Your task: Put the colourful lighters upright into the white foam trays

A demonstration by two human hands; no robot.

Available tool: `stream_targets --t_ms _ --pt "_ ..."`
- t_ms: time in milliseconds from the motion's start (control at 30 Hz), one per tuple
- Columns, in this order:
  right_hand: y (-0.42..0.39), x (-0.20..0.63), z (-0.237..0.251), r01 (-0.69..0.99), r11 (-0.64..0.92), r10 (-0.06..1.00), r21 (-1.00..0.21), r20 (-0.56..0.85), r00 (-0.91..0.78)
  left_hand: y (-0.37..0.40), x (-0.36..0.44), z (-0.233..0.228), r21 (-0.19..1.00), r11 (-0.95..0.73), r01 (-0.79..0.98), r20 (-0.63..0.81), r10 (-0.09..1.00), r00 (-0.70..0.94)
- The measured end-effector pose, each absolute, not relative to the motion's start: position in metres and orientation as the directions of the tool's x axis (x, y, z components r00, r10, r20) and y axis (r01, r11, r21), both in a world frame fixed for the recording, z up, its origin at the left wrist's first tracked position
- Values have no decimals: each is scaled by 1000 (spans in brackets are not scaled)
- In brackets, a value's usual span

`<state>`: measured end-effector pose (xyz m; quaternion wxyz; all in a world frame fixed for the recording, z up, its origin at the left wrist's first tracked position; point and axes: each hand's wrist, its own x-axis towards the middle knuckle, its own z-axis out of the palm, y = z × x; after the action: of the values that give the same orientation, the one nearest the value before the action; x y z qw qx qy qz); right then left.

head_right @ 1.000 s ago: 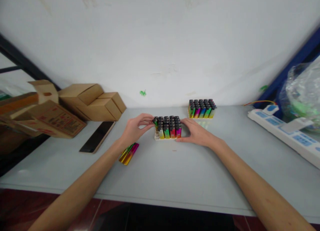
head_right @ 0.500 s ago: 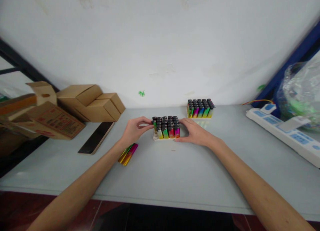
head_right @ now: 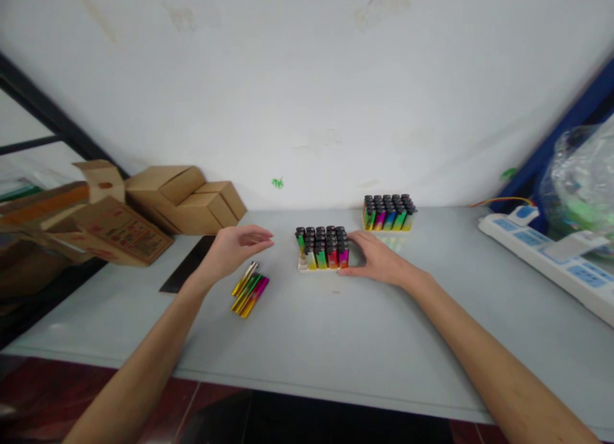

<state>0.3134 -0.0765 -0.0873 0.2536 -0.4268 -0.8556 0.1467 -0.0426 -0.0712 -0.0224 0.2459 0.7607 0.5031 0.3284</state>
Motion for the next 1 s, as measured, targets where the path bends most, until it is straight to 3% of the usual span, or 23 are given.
stream_targets --t_ms 167,300,433,767,1000 --pt "-76 312 -87 648 598 800 -471 313 -512 -106 -74 -15 356 -312 881 194 947 257" --pt "-76 311 -86 644 593 804 -484 310 -507 -143 -77 -29 200 -198 960 116 977 178" --pt "-76 313 -87 654 581 813 -484 304 -497 -165 -62 -47 81 -194 978 75 979 188" --pt "-75 327 -71 680 584 809 -443 247 -534 -156 -7 -63 -14 -238 971 143 961 238" --pt "-76 346 -61 711 550 830 -438 190 -525 -142 10 -52 34 -319 947 79 946 316"
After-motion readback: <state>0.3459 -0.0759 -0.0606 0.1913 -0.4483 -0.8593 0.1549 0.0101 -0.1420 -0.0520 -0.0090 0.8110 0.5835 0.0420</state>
